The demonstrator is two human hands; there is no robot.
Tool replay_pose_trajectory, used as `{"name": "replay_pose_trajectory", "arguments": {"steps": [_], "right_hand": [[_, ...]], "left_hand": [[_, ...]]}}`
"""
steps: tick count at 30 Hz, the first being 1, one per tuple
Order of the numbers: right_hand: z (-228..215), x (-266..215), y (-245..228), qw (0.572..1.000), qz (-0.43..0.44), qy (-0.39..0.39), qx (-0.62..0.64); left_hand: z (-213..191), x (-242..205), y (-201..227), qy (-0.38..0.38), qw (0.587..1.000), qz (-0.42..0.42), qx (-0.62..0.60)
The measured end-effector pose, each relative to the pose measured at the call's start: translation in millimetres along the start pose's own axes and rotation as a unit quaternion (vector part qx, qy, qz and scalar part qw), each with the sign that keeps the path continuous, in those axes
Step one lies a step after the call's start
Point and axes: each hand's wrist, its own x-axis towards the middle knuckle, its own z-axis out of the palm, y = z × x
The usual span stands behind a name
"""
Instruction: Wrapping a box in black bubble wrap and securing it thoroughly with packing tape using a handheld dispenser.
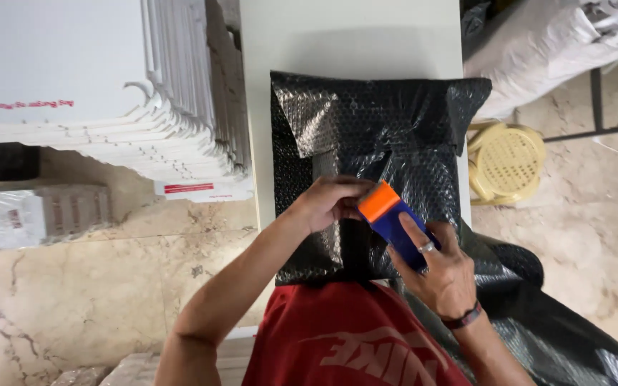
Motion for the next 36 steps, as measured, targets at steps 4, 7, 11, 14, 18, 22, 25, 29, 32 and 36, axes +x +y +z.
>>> {"name": "replay_pose_trajectory", "arguments": {"steps": [4, 7, 11, 14, 18, 22, 25, 29, 32, 36], "right_hand": [[4.9, 30.9, -42.4, 0.996, 0.075, 0.029, 0.023], [10.0, 58.6, -50.3, 0.995, 0.095, 0.034, -0.024], [3.0, 83.4, -57.4, 0.995, 0.093, 0.031, -0.031], [-15.3, 68.6, -66.7, 0.995, 0.067, 0.05, -0.044], [-31.6, 34.1, -48.9, 0.993, 0.022, 0.072, -0.087], [-28.4, 22.1, -42.1, 0.995, 0.014, 0.084, -0.053], [-21.8, 19.7, -41.5, 0.993, -0.019, 0.088, -0.078], [-17.4, 22.1, -50.2, 0.992, -0.002, 0.089, -0.09], [-18.5, 21.8, -51.7, 0.991, 0.004, 0.096, -0.088], [-13.5, 16.7, -42.0, 0.99, -0.011, 0.117, -0.076]], "left_hand": [[-12.3, 38.3, 5.6, 0.086, 0.974, 0.176, 0.113], [-20.6, 71.5, 40.0, 0.114, 0.826, 0.394, 0.387], [-36.8, 64.2, 95.9, 0.114, 0.778, 0.436, 0.437], [-56.7, 32.8, 99.7, 0.104, 0.822, 0.367, 0.423], [-34.1, -27.7, 79.2, -0.086, 0.967, 0.082, 0.227], [-25.3, -21.3, 41.2, -0.196, 0.974, 0.01, 0.111], [-16.4, -16.8, 28.8, -0.159, 0.973, 0.082, 0.143], [1.8, -48.1, 32.5, -0.079, 0.917, 0.256, 0.294], [12.7, -56.6, 25.9, -0.026, 0.883, 0.33, 0.333], [5.6, -18.6, 13.3, -0.014, 0.993, 0.119, 0.009]]}}
